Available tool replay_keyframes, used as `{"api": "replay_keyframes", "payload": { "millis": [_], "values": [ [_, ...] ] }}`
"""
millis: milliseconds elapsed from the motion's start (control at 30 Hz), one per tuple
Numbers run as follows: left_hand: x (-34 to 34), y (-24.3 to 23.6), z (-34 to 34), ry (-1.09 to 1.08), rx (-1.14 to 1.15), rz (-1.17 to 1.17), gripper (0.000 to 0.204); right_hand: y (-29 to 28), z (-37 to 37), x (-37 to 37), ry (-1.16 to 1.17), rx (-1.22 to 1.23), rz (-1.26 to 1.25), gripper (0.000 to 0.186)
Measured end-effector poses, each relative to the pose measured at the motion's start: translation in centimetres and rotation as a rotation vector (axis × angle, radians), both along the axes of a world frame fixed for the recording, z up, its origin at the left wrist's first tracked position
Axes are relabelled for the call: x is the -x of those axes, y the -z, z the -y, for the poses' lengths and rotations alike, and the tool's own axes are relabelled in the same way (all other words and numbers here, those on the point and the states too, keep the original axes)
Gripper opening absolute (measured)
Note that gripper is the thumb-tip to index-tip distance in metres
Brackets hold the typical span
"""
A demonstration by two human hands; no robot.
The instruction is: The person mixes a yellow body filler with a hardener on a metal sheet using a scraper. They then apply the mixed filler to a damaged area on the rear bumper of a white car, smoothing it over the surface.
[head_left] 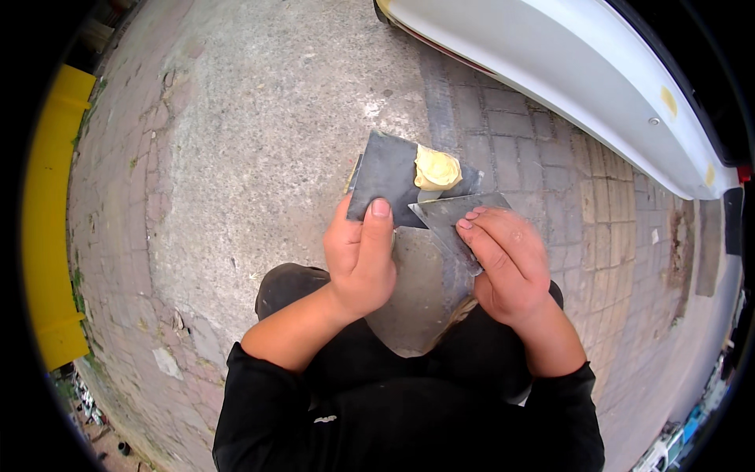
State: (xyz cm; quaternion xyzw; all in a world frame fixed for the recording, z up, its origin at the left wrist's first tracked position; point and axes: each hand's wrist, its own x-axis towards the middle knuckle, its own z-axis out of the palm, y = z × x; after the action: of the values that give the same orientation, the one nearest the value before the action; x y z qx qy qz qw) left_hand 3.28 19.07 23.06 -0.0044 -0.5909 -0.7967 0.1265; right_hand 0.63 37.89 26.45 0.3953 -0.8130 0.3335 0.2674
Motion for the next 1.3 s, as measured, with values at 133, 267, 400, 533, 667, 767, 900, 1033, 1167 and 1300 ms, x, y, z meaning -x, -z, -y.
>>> {"api": "replay_keyframes", "payload": {
  "millis": [133, 267, 400, 533, 667, 767, 900, 1033, 1167, 1300],
  "values": [
    [-0.1, -0.1, -0.3, -0.021, 0.039, -0.018, 0.021, 0.3, 0.4, 0.3, -0.010, -0.049, 0.071, 0.035],
    [0.2, -0.2, -0.3, -0.018, -0.008, -0.003, 0.022, 0.5, 0.1, 0.5, -0.039, 0.018, 0.043, 0.036],
    [0.1, 0.5, 0.0, -0.020, 0.037, -0.013, 0.023, 0.6, 0.5, 0.5, -0.036, -0.012, 0.067, 0.037],
    [0.2, 0.4, 0.1, -0.051, 0.103, -0.005, 0.023, 0.4, 0.4, 0.6, 0.032, 0.068, 0.002, 0.037],
    [0.7, 0.0, -1.0, -0.110, 0.034, 0.003, 0.024, 0.7, 1.0, 0.2, 0.000, 0.005, 0.108, 0.036],
    [0.2, 0.5, 0.0, -0.068, 0.112, -0.023, 0.024, 0.5, 0.9, 0.5, 0.016, 0.052, 0.068, 0.035],
    [0.2, 0.9, -0.1, -0.049, 0.082, -0.024, 0.024, 0.6, 1.1, 0.3, -0.026, 0.028, 0.119, 0.035],
    [-0.1, 0.1, -0.3, -0.043, 0.152, -0.045, 0.024, 0.1, 0.9, 0.4, 0.044, 0.101, 0.004, 0.036],
    [-0.1, 0.6, 0.2, 0.009, 0.165, -0.053, 0.026, 0.3, 1.2, 0.2, -0.018, 0.032, 0.099, 0.037],
    [-0.5, -0.1, 0.0, -0.001, 0.152, -0.062, 0.027, 0.3, 1.0, 0.5, 0.015, 0.077, 0.039, 0.037]
  ]
}}
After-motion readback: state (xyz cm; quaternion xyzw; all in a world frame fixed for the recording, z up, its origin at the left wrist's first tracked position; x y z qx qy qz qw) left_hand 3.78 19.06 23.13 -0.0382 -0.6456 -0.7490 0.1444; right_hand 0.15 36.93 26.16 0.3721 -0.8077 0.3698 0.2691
